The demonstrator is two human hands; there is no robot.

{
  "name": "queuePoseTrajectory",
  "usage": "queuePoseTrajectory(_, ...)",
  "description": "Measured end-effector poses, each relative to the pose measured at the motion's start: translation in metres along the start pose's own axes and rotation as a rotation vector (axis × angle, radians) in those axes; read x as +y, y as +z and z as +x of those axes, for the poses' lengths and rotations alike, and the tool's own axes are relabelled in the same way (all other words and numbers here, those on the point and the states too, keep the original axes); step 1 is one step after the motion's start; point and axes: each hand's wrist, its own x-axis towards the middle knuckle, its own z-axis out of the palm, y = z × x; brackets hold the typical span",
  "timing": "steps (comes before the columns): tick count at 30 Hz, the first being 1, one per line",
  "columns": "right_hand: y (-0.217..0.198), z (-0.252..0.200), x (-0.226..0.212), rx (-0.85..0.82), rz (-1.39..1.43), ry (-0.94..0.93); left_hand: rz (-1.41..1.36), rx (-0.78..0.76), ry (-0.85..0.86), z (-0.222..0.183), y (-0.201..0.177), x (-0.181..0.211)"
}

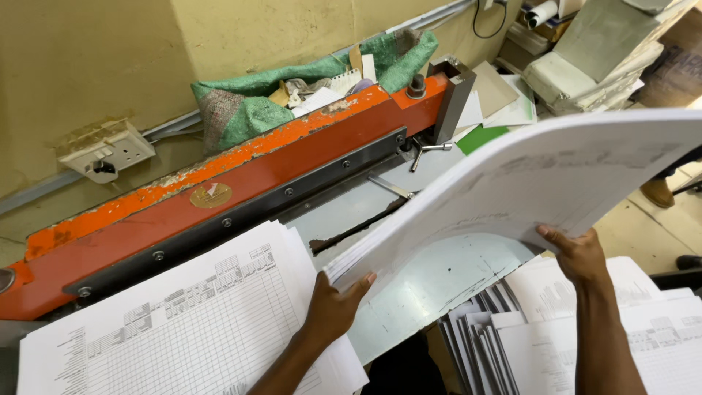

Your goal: The person organizes printed sheets of paper by hand near a cutting machine, picking them up from a pile and aligning them.

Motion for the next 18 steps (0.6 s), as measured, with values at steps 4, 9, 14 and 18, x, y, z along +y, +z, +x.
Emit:
queuePoseTrajectory(4,-0.028,-0.047,-0.063,-0.049,0.191,-0.179,-0.020,-0.046,0.507,-0.015,-0.016,-0.001)
queuePoseTrajectory(9,-0.048,-0.077,-0.065,-0.055,-0.343,-0.328,-0.402,0.111,0.346,-0.087,-0.080,-0.001)
queuePoseTrajectory(14,0.018,-0.176,-0.133,-0.306,-0.418,-0.411,-0.582,0.396,-0.021,-0.156,-0.165,-0.035)
queuePoseTrajectory(18,0.096,-0.258,-0.201,-0.680,-0.244,-0.422,-0.573,0.506,-0.099,-0.172,-0.234,-0.135)
